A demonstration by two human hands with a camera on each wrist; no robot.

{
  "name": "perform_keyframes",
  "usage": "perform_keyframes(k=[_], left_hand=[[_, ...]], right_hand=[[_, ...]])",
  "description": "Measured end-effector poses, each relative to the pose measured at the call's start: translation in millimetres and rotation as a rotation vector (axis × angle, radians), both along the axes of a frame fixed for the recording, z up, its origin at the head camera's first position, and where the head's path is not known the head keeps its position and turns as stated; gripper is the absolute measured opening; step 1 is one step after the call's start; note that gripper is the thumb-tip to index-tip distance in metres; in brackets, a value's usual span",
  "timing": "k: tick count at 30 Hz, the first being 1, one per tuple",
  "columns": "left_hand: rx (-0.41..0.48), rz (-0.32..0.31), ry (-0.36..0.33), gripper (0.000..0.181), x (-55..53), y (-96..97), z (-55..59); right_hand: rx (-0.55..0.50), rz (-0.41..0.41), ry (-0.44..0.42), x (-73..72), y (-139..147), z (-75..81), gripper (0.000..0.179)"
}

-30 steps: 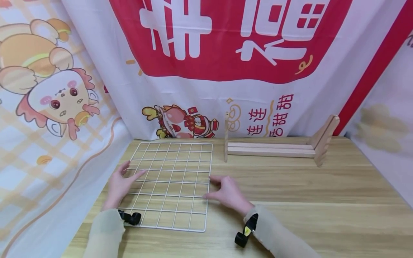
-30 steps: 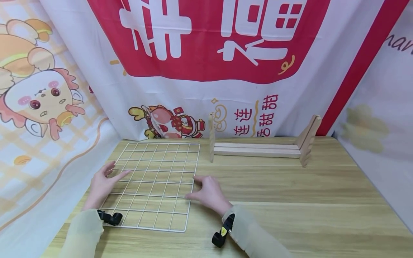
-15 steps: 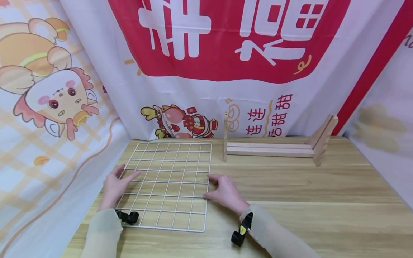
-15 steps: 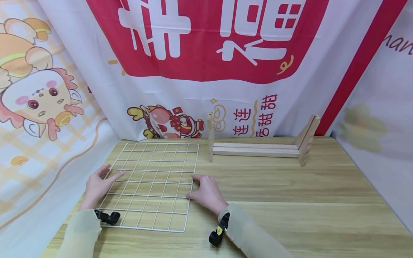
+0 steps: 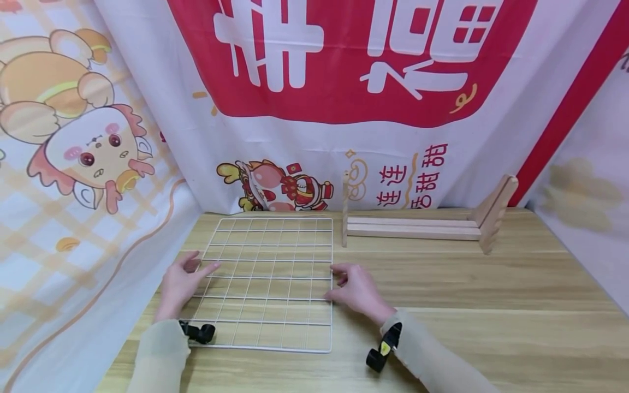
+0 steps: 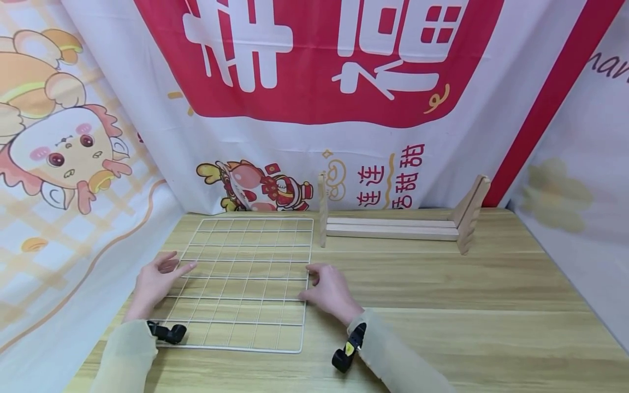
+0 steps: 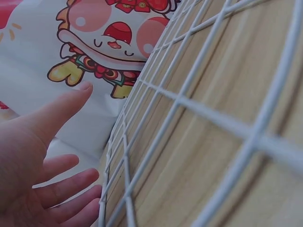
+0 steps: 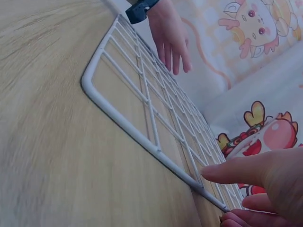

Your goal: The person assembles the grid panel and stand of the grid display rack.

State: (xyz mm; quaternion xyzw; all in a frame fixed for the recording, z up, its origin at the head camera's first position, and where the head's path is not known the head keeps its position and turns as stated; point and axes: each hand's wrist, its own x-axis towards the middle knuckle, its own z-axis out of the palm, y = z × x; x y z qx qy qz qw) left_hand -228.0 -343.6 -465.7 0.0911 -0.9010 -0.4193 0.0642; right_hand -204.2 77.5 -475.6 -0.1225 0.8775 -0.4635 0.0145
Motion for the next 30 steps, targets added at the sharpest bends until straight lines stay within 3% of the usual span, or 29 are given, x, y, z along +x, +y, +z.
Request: perform_keyframes(k=[6, 10, 14, 21, 30], left_hand=[[0.046, 0.002, -0.030, 0.099, -0.9, -2.9, 0.4], [0.096, -0.006, -0.078, 0.100, -4.0, -8.4, 0.3], [0.140, -0.027, -0.107, 0.091, -6.8, -13.7, -0.8], [0.295, -0.044, -0.113, 0.070, -14.9, -20.0, -4.4], [0.196, -0.002, -0.096, 0.045, -24.4, -27.6, -6.2]], right_hand=[[-0.088, -0.031, -0.094, 2.9, 14.9, 1.2, 0.070], [-0.089, -0.014, -0.095, 4.3, 18.5, 0.6, 0.069], [-0.090, -0.012, -0.082, 4.8, 19.0, -0.8, 0.066], [-0.087, 0.011, -0.064, 6.4, 21.9, 0.0, 0.064], [-0.091, 0.028, -0.042, 6.8, 25.7, -1.0, 0.060]])
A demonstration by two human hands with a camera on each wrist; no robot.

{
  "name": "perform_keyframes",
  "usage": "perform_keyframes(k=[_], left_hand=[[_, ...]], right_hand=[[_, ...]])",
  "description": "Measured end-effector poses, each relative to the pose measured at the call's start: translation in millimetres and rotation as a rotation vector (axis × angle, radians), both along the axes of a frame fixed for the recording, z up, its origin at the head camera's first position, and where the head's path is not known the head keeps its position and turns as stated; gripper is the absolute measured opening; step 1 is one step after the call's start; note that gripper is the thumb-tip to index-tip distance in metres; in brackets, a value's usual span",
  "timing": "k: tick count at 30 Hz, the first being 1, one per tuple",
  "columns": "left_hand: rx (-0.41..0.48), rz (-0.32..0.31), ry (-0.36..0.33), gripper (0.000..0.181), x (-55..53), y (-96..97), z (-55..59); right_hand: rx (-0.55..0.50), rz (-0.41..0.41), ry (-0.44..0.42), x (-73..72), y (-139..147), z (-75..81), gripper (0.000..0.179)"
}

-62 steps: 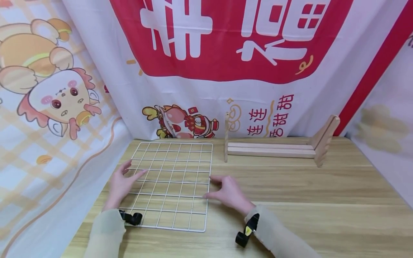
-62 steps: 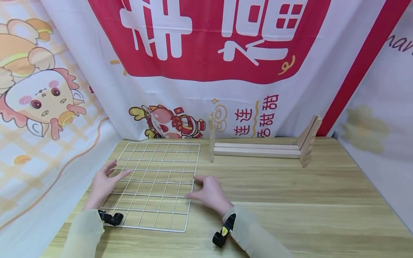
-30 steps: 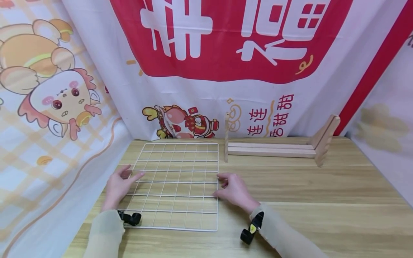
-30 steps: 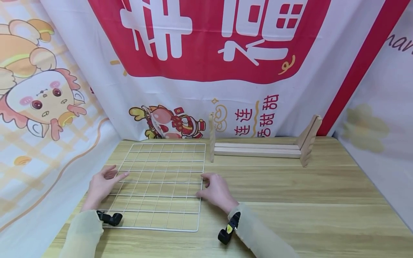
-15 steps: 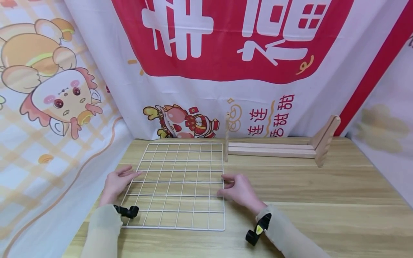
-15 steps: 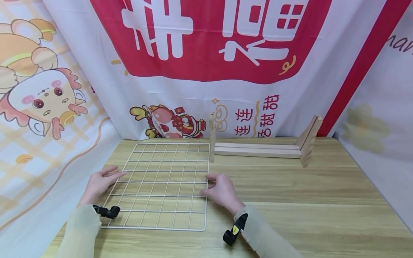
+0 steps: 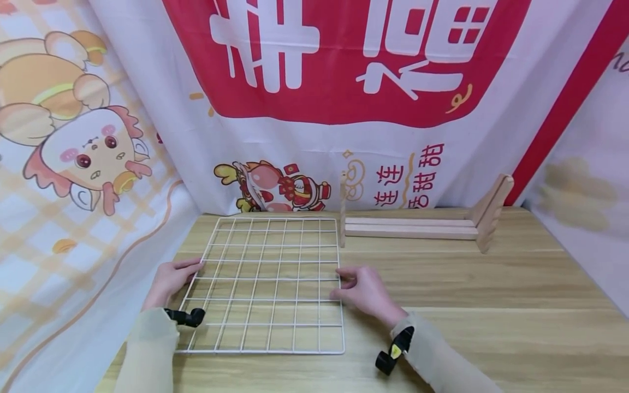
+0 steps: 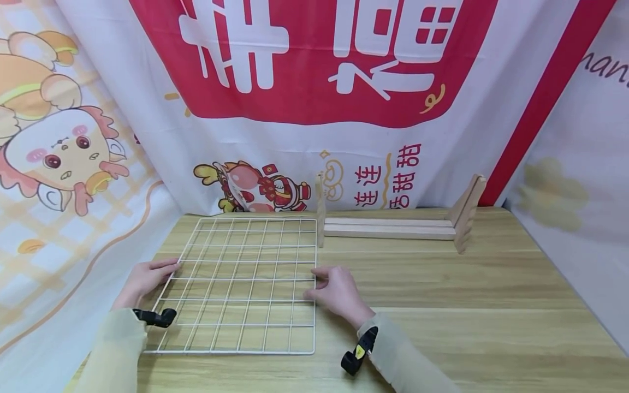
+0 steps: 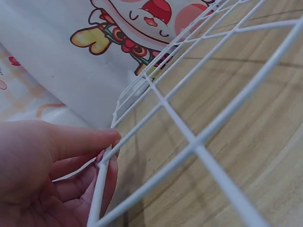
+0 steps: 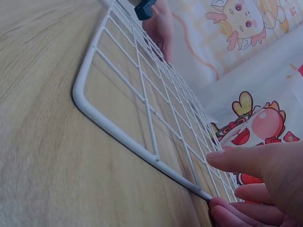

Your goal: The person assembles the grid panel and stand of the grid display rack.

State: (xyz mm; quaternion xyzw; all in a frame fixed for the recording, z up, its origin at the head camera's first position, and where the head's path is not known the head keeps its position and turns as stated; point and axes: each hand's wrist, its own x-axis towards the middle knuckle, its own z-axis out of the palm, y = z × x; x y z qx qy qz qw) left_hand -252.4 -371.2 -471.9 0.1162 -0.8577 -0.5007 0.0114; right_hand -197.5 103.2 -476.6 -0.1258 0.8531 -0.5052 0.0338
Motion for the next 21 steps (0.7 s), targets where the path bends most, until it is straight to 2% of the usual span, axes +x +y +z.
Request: perform_keyframes(k=[5, 9, 15, 21], left_hand=[[-0.029, 0.005, 0.006, 0.047, 2.8, -1.0, 5.3], [-0.063, -0.005, 0.026, 0.047, 2.5, 0.7, 8.9], [-0.059, -0.029, 0.064, 0.043, 5.8, 7.0, 16.8], [-0.059, -0.024, 0.091, 0.043, 9.3, 5.2, 18.0]], right_hand=[[-0.028, 0.000, -0.003, -2.5, 1.5, -0.5, 0.054], [-0.088, -0.006, -0.039, -9.4, 7.4, -3.6, 0.048], [-0.221, -0.014, -0.112, -18.5, 15.3, -8.3, 0.044], [-0.264, -0.029, -0.162, -21.3, 13.6, -8.3, 0.041]])
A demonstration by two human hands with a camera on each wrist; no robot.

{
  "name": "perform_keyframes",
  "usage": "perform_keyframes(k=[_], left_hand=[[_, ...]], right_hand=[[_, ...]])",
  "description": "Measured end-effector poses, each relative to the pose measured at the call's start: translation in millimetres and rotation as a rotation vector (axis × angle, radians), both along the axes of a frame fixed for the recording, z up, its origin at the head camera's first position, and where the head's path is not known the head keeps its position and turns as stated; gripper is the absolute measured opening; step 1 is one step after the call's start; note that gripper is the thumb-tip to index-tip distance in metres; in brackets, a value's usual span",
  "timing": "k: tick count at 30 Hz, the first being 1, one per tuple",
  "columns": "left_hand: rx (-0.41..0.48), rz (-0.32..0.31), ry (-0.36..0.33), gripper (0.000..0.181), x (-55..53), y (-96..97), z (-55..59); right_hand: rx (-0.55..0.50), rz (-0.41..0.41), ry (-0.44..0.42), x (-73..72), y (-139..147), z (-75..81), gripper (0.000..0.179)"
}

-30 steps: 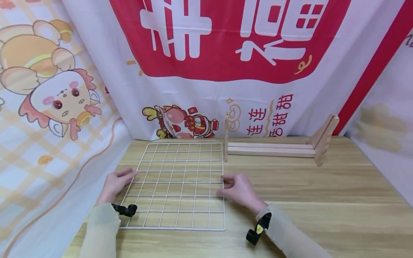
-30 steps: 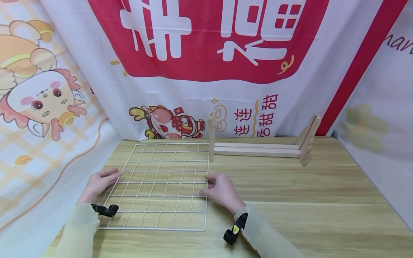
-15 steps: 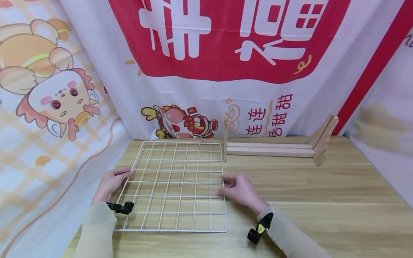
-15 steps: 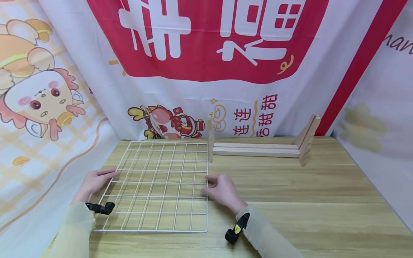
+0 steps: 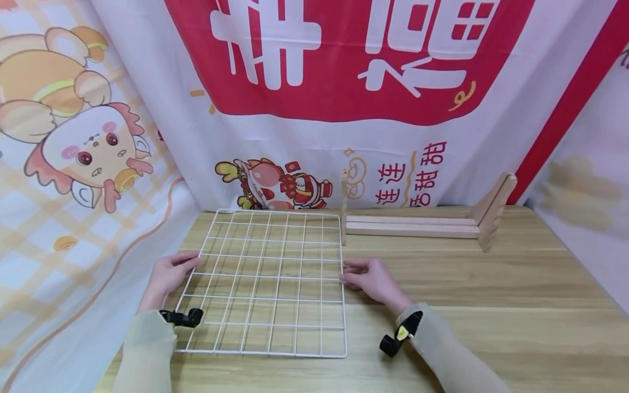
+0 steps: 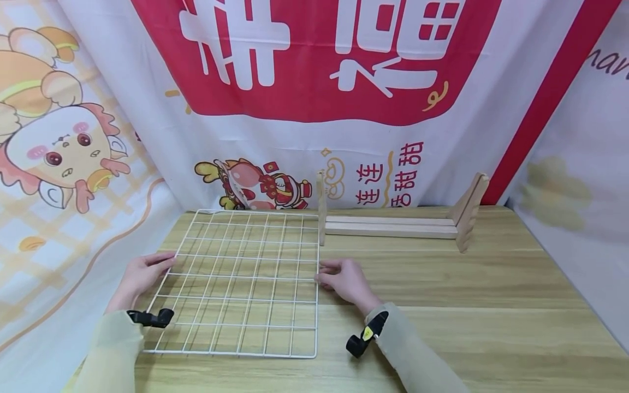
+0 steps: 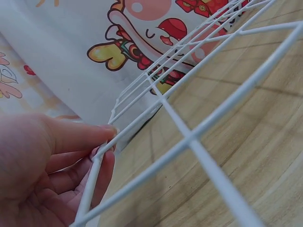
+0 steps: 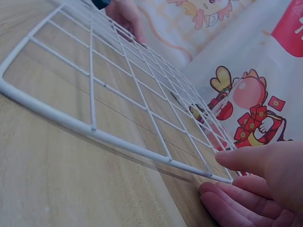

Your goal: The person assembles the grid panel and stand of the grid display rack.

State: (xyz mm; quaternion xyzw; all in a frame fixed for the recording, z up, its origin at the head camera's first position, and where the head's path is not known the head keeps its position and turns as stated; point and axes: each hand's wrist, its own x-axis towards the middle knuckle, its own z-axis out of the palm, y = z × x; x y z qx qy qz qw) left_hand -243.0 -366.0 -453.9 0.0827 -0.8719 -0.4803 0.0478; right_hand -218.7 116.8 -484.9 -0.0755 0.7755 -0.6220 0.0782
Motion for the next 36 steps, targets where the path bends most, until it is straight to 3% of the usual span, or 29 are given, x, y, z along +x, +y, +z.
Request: perform_keyframes(k=[12, 20, 27, 36], left_hand=[[0.037, 0.010, 0.050, 0.047, 7.6, -0.2, 4.8], [0.175, 0.048, 0.087, 0.046, 8.4, 1.6, 14.6], [0.150, 0.061, 0.124, 0.046, 10.9, 7.2, 26.5], [0.104, 0.161, 0.174, 0.041, 11.2, 11.0, 32.1]], right_hand=[[-0.043, -0.064, -0.011, -4.2, -7.7, -1.2, 0.033], [-0.044, -0.109, 0.038, -4.8, -10.3, 15.8, 0.033], [-0.088, -0.116, 0.047, -2.6, -10.4, 26.7, 0.035], [-0.113, -0.130, 0.081, -2.0, -11.3, 44.3, 0.036]])
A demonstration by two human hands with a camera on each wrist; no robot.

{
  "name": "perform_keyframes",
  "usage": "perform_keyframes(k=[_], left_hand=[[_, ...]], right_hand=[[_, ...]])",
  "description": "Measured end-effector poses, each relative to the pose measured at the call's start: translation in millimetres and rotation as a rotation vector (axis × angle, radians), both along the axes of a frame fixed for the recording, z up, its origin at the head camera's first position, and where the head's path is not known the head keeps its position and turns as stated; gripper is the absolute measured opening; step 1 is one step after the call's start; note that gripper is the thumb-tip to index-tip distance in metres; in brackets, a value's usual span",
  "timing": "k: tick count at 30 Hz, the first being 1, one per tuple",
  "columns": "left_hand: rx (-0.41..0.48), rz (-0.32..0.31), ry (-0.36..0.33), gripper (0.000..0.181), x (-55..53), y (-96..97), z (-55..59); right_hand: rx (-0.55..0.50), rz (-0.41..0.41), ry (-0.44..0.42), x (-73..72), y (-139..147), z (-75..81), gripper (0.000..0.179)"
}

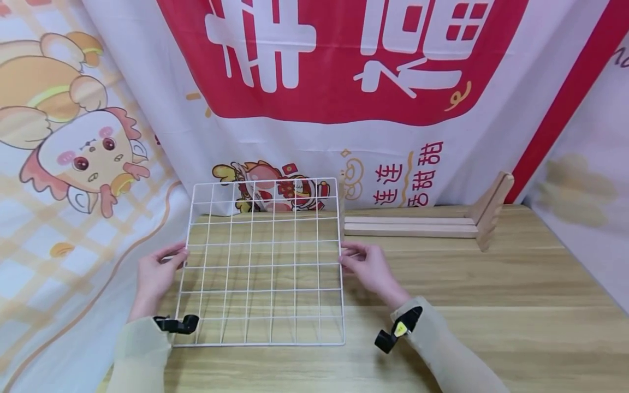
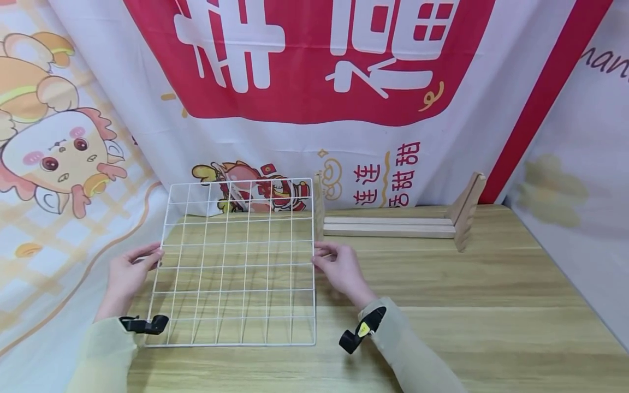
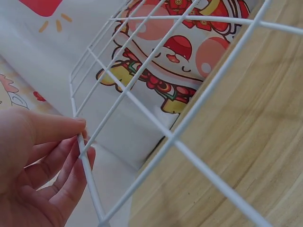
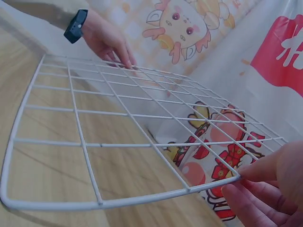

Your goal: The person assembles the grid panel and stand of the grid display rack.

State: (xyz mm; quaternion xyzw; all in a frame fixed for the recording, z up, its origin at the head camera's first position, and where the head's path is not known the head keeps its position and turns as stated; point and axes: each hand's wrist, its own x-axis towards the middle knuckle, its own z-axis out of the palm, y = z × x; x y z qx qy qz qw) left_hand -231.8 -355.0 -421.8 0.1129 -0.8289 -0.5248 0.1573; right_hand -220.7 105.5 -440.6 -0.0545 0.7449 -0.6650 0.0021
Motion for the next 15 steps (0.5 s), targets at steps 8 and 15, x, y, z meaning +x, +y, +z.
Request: perform_keyframes(k=[8, 15], left_hand=[[-0.026, 0.082, 0.087, 0.036, -0.2, 11.0, 12.3], [-0.037, 0.145, 0.131, 0.034, -1.7, 20.2, 20.5]], right_hand=[[-0.038, -0.003, 0.075, -3.6, 1.1, 13.4, 0.035], [-0.050, -0.003, 0.100, -5.1, 3.5, 22.7, 0.034]])
